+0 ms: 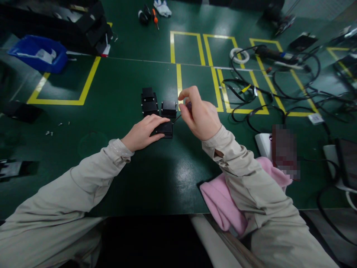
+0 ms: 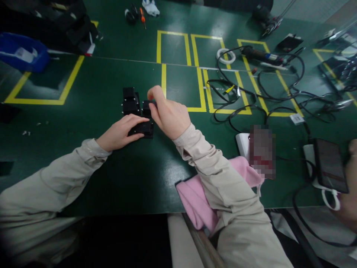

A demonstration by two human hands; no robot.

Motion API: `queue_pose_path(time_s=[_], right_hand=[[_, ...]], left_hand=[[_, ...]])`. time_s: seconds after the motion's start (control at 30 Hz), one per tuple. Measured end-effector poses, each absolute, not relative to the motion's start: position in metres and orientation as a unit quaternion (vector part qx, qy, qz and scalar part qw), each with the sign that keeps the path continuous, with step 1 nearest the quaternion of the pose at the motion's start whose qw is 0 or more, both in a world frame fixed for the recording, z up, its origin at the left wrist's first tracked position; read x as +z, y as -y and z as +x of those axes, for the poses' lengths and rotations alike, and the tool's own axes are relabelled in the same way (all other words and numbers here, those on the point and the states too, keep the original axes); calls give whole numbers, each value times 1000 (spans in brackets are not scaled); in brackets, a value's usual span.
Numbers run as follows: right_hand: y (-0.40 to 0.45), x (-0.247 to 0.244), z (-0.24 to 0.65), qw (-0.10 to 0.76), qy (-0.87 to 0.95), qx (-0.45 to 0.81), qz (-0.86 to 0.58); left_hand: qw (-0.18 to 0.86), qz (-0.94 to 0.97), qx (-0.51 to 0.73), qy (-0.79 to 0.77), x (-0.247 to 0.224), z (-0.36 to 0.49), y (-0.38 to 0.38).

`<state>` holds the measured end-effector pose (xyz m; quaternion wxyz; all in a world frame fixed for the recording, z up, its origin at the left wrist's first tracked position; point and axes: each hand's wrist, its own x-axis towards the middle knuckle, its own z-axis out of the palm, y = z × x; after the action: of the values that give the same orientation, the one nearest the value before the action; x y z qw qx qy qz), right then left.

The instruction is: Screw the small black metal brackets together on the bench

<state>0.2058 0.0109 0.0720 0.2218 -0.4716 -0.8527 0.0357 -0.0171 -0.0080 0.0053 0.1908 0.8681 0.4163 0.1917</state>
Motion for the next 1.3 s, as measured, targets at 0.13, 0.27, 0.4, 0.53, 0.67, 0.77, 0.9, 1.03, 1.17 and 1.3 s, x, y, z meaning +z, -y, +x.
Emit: queue_pose_path(time_s=[0.13,0.27,0.4,0.53,0.67,0.77,0.9,1.03,1.17,1.3], right_hand=[[-10,74,206,201,855,36,-476],[-10,73,206,201,855,34,-477],[-11,73,207,208,860,35,-464],[-10,74,209,202,860,24,-468],[-11,73,209,217,857,25,-466],[-11,73,210,221,860,34,-458],[-11,74,209,202,860,26,-468],[-11,73,208,204,857,36,-471],[-12,72,208,208,856,31,-472],[-13,72,210,201,854,9,-480]], left_hand=[[188,869,189,-418,5,-17,8],[186,869,193,-415,4,-17,8],[183,871,197,-411,4,-17,8],[184,870,198,-413,4,-17,8],[182,870,199,-414,5,-17,9],[183,869,197,-415,5,-17,8],[181,870,194,-415,4,-17,8],[180,871,194,-414,4,-17,8],[183,869,198,-415,5,-17,8],[190,867,195,-418,4,-17,8]])
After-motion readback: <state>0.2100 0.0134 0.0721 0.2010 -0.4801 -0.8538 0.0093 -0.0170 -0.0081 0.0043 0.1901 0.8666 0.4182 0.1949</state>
